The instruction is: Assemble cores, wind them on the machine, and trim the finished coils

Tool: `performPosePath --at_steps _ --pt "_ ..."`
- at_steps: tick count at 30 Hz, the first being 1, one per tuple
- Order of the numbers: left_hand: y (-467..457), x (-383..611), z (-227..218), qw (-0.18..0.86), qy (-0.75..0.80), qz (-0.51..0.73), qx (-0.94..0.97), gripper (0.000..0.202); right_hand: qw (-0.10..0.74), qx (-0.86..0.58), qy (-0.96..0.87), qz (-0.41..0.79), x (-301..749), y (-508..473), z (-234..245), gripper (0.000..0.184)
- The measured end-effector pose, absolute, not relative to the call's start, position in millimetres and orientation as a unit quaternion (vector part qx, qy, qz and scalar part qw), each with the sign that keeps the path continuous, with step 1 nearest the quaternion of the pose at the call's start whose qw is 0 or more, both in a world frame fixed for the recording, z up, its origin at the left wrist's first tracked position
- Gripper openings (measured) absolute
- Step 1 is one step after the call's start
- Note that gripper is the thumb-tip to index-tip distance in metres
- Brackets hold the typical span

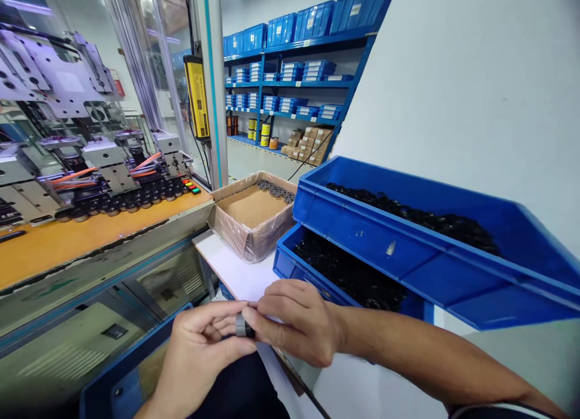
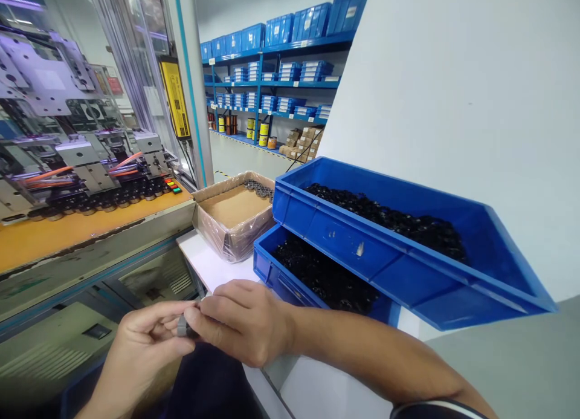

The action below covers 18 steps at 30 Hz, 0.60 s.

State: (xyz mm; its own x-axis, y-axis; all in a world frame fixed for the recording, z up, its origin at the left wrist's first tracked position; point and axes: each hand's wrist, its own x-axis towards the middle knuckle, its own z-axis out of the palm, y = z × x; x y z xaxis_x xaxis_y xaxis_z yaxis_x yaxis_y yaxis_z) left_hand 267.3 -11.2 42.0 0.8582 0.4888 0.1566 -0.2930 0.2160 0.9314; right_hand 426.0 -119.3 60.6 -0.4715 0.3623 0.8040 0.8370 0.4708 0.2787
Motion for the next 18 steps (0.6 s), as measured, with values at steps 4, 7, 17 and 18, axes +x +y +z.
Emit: performPosePath --at_steps 4,7,17,18 --pt "-27 274 32 0.75 0.113 0.35 0.55 0.037 0.355 -0.393 -0.771 -0.354 427 -117 59 0.025" --pt "-27 273 28 0.695 0.119 0.401 0.585 0.047 0.405 -0.404 -0.755 -0.319 425 -121 58 0.02" --pt "10 262 40 0.414 -0.037 0.451 0.79 0.022 0.348 -0.48 -0.779 -0.203 434 -131 72 0.023" --pt "13 259 41 0.394 -0.037 0.452 0.8 0.022 0.312 -0.491 -0.783 -0.22 448 -135 81 0.028"
